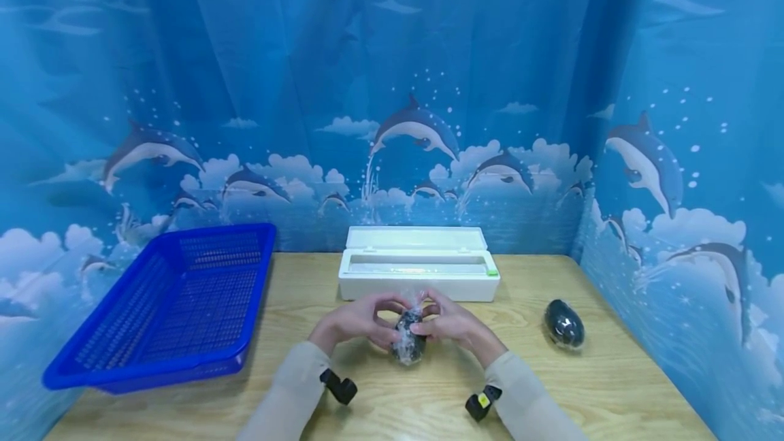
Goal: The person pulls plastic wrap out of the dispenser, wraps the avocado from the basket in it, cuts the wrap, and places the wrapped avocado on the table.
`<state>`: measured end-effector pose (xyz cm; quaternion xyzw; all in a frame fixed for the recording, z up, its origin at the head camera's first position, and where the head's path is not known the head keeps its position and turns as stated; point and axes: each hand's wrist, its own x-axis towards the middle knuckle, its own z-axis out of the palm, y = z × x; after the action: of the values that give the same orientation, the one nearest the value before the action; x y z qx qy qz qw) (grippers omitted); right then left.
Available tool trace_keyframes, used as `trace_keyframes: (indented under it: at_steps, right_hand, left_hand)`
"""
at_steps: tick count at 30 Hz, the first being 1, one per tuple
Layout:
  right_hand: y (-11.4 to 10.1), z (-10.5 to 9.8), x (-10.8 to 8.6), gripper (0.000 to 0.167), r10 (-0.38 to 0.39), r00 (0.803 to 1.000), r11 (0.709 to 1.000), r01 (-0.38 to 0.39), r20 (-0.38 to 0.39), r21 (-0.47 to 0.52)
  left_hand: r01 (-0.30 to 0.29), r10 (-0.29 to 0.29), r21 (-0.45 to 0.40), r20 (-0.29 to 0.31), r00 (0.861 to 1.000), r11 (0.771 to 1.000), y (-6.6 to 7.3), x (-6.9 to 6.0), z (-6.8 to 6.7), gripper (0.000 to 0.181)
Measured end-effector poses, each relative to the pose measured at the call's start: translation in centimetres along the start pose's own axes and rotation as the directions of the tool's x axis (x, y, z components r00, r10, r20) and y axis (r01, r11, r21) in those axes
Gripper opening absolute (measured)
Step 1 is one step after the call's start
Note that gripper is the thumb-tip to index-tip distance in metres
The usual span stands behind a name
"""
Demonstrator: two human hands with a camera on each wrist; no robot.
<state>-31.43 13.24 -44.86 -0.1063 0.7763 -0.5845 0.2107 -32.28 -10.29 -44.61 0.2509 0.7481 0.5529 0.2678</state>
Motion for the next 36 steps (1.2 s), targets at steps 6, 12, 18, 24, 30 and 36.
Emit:
trace_keyframes:
  at_steps: [6, 12, 18, 24, 30, 36]
  right_hand:
    - [0.0, -0.1, -0.1, 0.046, -0.017, 1.000, 1.000, 0.017, 0.009, 0.011]
    - [0.3, -0.4, 0.1, 0.045, -0.023, 1.000, 0.999, 0.023, 0.008, 0.033]
    - [0.6, -0.5, 0.4, 0.041, -0.027, 1.000, 0.998, 0.028, -0.012, 0.049]
    - [0.7, -0.7, 0.4, 0.028, -0.069, 0.997, 0.997, 0.070, -0.027, 0.028]
    - [0.6, -1.1, 0.3, 0.021, -0.103, 0.994, 0.995, 0.103, -0.021, -0.007]
    - [0.8, -1.6, 0.2, 0.008, -0.122, 0.992, 0.992, 0.123, 0.035, -0.038]
  left_hand:
    - [0.060, -0.066, -0.037, -0.221, 0.973, 0.998, -0.1, 0.8, 1.4, 0.047]
    - [0.100, -0.104, -0.030, -0.328, 0.939, 0.995, -0.5, 1.1, 1.8, 0.028]
    - [0.133, -0.124, -0.002, -0.376, 0.918, 0.991, -0.3, 1.2, 2.1, 0.017]
    - [0.155, -0.143, -0.005, -0.418, 0.897, 0.988, 0.2, 1.5, 2.8, 0.015]
    - [0.165, -0.151, -0.008, -0.452, 0.879, 0.986, 0.2, 1.8, 3.1, 0.015]
    - [0.153, -0.163, -0.061, -0.487, 0.858, 0.986, -0.2, 2.2, 3.0, 0.022]
